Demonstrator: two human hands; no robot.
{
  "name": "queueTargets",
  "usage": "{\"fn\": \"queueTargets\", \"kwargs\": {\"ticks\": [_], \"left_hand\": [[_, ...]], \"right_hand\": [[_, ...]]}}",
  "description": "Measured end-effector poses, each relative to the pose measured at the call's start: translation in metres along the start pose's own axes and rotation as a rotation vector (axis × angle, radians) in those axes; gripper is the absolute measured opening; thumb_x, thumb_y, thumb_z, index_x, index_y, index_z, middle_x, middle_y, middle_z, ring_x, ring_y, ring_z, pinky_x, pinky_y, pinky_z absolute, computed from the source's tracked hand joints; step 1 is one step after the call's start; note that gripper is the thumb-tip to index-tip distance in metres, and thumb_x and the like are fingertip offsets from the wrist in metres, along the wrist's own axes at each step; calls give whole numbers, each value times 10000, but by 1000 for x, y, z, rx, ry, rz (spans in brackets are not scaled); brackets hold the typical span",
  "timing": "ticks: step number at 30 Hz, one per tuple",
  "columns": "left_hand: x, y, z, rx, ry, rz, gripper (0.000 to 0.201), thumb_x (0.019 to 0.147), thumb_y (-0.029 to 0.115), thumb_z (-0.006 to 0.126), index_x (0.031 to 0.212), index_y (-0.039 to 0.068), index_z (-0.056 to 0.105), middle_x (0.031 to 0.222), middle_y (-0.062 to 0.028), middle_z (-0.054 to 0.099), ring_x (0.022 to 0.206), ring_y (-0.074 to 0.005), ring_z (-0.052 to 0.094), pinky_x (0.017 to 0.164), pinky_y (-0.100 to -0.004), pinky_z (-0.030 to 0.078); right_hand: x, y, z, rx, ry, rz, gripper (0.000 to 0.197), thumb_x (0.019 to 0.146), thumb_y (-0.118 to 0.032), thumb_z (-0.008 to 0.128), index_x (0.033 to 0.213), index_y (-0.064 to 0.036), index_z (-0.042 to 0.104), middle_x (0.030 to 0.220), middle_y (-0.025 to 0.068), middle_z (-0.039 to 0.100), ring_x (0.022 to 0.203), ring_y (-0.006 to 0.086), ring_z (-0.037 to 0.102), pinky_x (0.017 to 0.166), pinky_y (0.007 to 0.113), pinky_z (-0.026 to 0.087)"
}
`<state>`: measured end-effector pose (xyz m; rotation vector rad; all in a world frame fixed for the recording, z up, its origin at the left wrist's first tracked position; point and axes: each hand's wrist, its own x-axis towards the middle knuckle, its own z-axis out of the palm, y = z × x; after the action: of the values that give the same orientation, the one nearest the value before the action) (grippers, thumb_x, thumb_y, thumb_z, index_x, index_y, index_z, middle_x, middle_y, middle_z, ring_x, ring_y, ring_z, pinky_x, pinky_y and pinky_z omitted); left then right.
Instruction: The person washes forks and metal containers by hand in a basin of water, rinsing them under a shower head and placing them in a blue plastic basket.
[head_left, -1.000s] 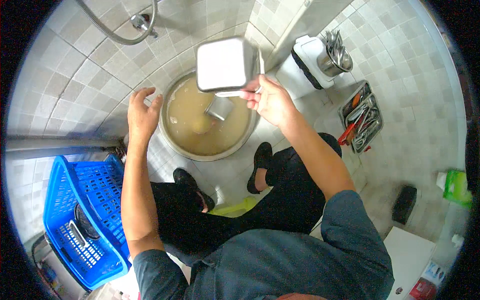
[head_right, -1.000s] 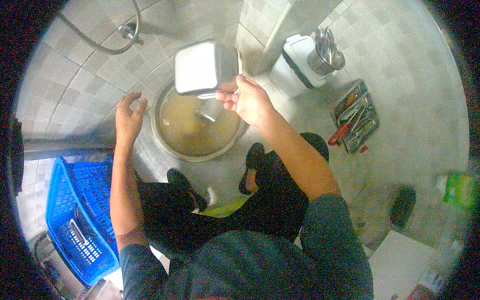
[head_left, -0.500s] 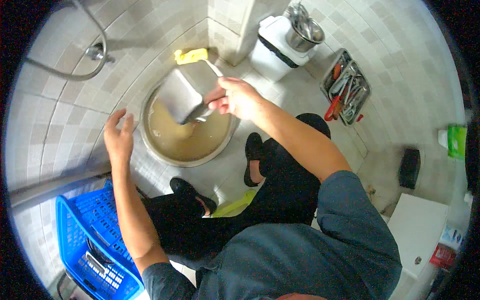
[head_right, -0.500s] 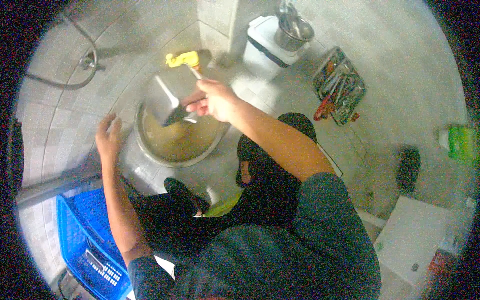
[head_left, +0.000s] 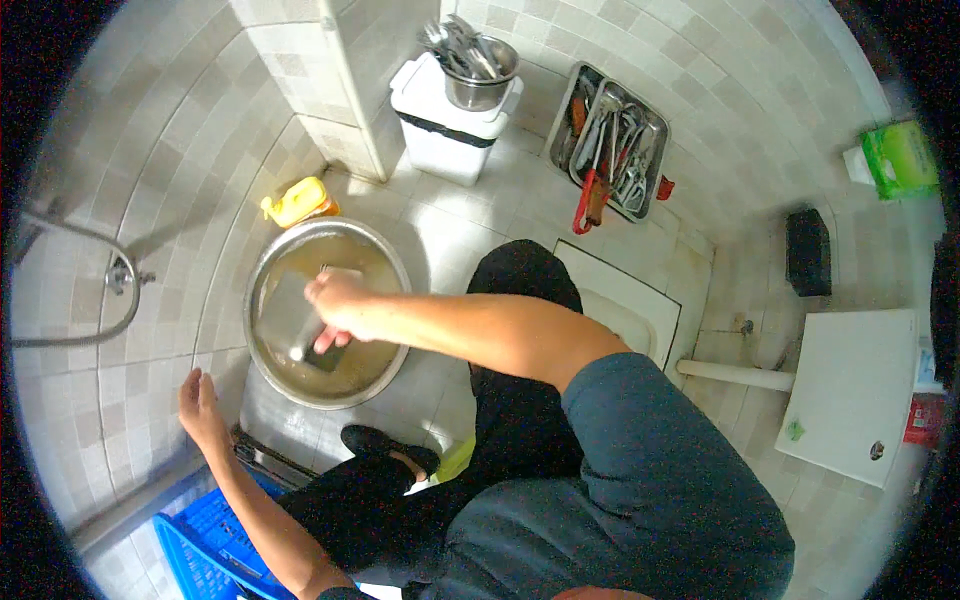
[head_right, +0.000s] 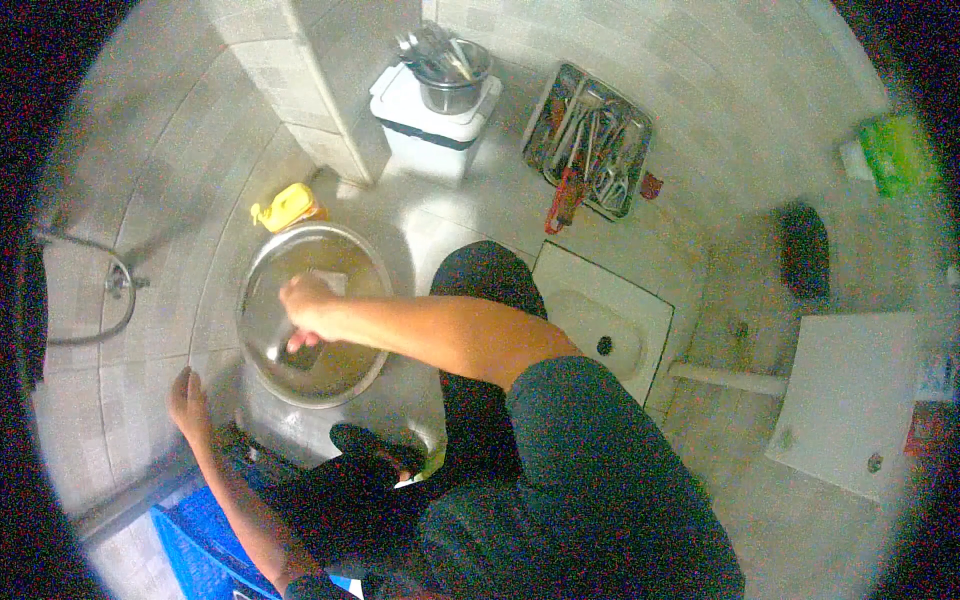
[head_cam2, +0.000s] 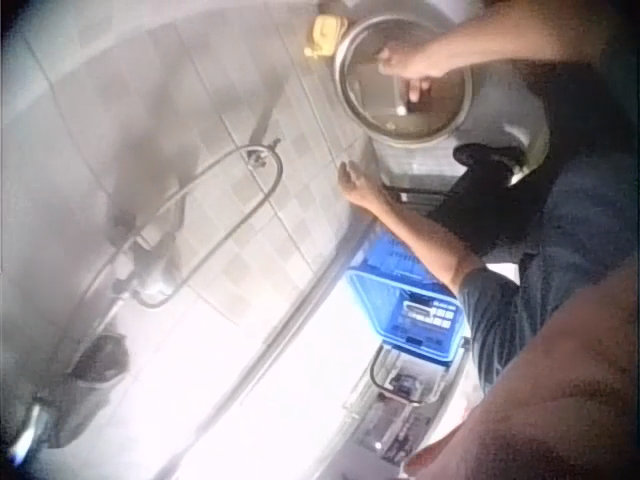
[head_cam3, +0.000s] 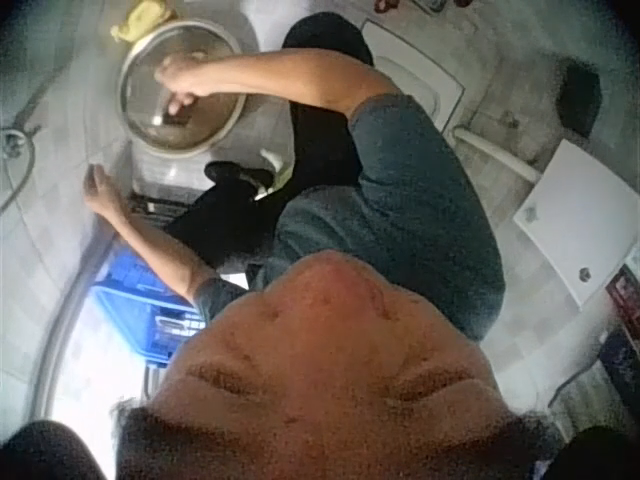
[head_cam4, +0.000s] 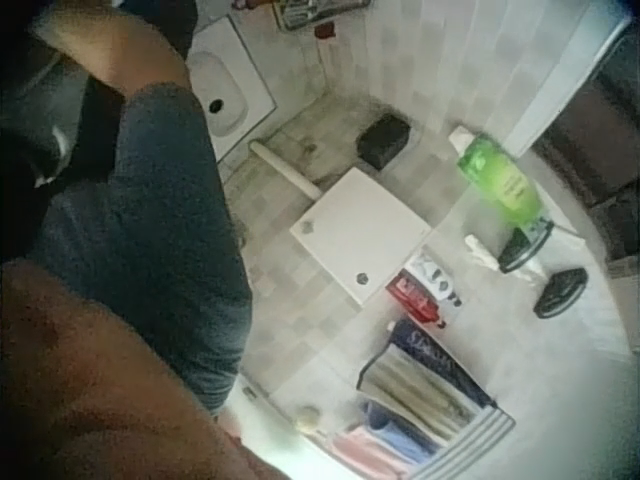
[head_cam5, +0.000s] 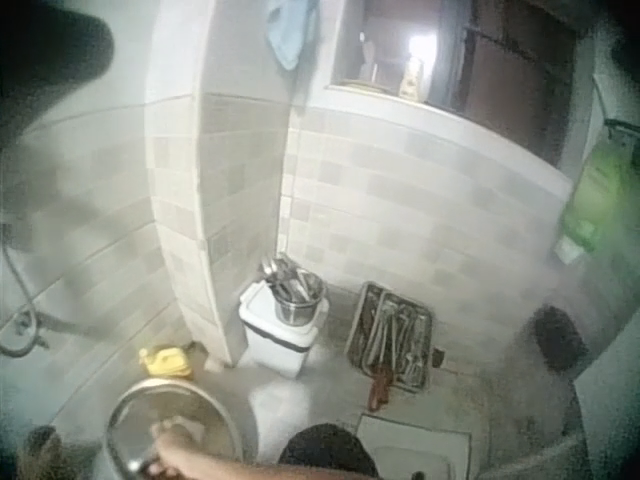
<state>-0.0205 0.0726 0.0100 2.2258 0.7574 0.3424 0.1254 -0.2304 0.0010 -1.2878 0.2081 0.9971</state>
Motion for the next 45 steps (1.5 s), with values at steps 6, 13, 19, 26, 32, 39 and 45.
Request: {"fn": "queueTargets", "kwargs": {"ticks": [6,13,19,26,32,39,45], "left_hand": [[8,-42,-20,36,22,-18,367,924,238,636,1187,-17,644,1009,-74,661,800,-148,592,636,-235,479],[-7,-26,-8,-56,15,-215,379,919,283,648,1206,36,648,1095,-52,655,914,-158,596,670,-306,504],[-44,61,-30,-120,83,-84,310,956,228,605,1206,49,647,1119,-57,642,962,-160,595,768,-320,524],[-72,112,-20,-139,20,55,345,939,222,617,1189,-14,638,1126,-103,659,958,-163,620,765,-324,546],[-41,81,-10,-12,-118,56,293,927,191,628,1107,-37,668,942,-75,688,760,-122,602,659,-267,515],[-23,42,13,184,-164,240,279,919,186,643,1033,-67,664,936,-171,703,864,-218,653,793,-338,511],[-29,71,11,83,-100,314,242,926,166,629,1032,-49,659,966,-167,691,930,-257,656,855,-361,499]], "right_hand": [[-2,-6,17,-25,70,-48,278,1027,-300,376,1076,-77,534,663,145,659,388,192,574,300,297,418],[24,-7,8,179,51,19,327,1017,-236,381,1048,47,543,687,199,642,412,261,618,293,339,441],[4,-26,20,84,-178,-132,385,1025,-265,352,1015,69,544,671,217,641,421,270,624,317,363,450],[-4,-42,13,-564,-70,-422,259,928,-164,491,957,75,587,779,249,677,591,323,688,500,429,534],[-32,-28,21,-915,98,-813,131,818,-44,556,910,47,579,872,244,673,858,410,670,742,486,530],[-16,-15,21,-1186,34,-721,176,786,-50,570,920,62,591,883,266,676,852,419,676,733,490,538],[-10,-10,34,-1247,-70,-627,210,760,-65,586,876,84,679,898,290,680,876,418,685,760,483,543]]}}
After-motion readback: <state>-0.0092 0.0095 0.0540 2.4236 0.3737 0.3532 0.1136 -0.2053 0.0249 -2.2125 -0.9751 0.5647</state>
